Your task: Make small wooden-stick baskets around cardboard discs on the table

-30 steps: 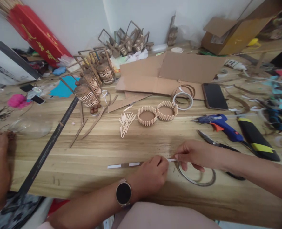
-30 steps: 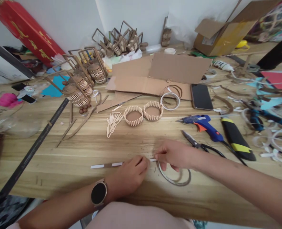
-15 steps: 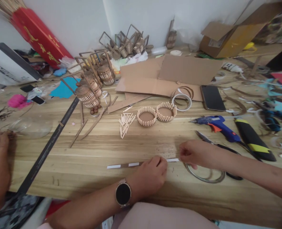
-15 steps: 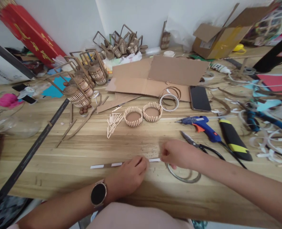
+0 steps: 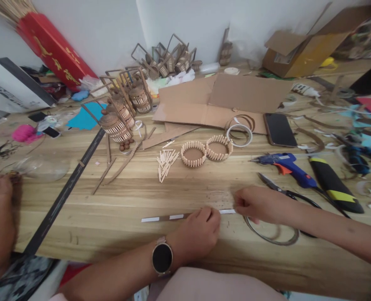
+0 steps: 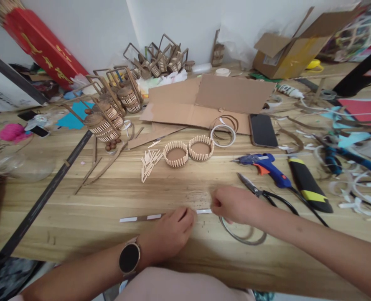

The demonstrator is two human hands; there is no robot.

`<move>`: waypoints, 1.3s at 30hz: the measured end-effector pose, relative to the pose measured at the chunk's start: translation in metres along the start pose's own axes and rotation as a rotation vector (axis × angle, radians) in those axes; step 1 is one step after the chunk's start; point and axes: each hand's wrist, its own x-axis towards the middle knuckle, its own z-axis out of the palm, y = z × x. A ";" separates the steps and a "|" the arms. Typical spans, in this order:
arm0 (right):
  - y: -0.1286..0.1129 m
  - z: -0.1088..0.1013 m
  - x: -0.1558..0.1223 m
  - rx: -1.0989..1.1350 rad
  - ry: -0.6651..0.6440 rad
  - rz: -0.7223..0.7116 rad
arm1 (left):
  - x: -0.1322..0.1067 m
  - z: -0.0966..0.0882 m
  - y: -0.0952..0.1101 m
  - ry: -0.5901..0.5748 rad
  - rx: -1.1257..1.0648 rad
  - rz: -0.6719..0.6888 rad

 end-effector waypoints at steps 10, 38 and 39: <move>-0.001 0.002 -0.007 -0.040 0.041 -0.010 | 0.001 -0.005 -0.006 -0.001 -0.111 -0.030; -0.023 -0.001 -0.043 -0.183 0.212 -0.084 | 0.018 -0.054 -0.018 0.114 -0.713 -0.340; -0.023 0.000 -0.044 -0.182 0.229 -0.095 | 0.018 -0.055 -0.017 0.124 -0.708 -0.349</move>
